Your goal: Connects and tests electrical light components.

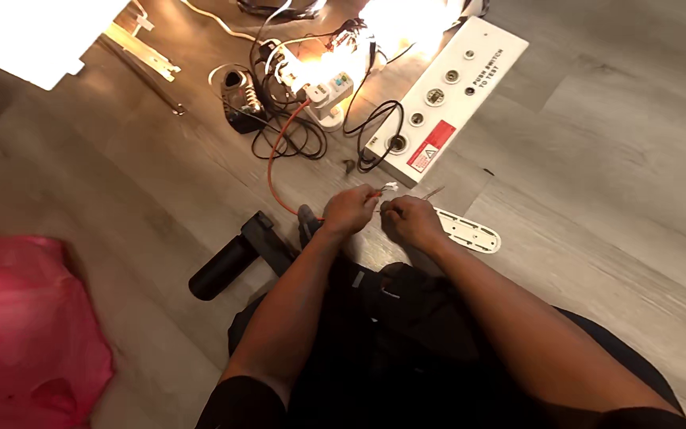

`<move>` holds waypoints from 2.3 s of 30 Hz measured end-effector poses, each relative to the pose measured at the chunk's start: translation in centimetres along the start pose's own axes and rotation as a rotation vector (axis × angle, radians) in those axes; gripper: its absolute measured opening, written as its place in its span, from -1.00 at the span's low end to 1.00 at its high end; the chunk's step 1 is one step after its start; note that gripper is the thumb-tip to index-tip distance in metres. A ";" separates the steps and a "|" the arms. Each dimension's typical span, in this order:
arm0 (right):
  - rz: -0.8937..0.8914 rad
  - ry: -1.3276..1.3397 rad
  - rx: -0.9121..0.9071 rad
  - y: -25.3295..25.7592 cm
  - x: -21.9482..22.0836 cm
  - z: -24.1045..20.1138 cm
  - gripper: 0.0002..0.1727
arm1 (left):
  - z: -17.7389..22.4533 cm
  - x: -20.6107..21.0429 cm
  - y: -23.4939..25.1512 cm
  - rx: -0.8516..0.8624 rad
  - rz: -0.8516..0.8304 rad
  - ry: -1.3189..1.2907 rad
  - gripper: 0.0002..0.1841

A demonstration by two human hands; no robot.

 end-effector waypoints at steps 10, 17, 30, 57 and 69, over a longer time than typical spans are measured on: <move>0.061 0.026 -0.010 0.0 -0.8 0.0 -0.82 | -1.1 -0.6 -0.6 -0.128 0.131 -0.175 -0.70; 0.092 0.131 0.094 0.5 -1.7 1.0 -0.81 | -1.8 -0.1 0.3 -0.100 0.132 -0.247 -0.61; 0.038 0.169 0.167 0.8 -1.1 1.9 -0.78 | -1.5 0.5 0.7 -0.041 0.011 -0.165 -0.59; -0.100 0.122 0.178 1.4 0.0 2.0 -0.70 | -2.2 -13.5 15.2 -0.239 0.194 0.810 -0.37; -0.105 0.127 0.173 1.2 -0.5 1.5 -0.70 | -3.3 -14.1 15.1 -0.237 0.121 0.795 -0.16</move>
Point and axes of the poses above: each hand's wrist, its own y-axis towards the middle knuckle, its own x-axis out of the palm, z = x × y, the point moved 10 cm from there along y, towards the middle knuckle, and after that the axes turned 7 degrees about x, right-handed, at the moved point
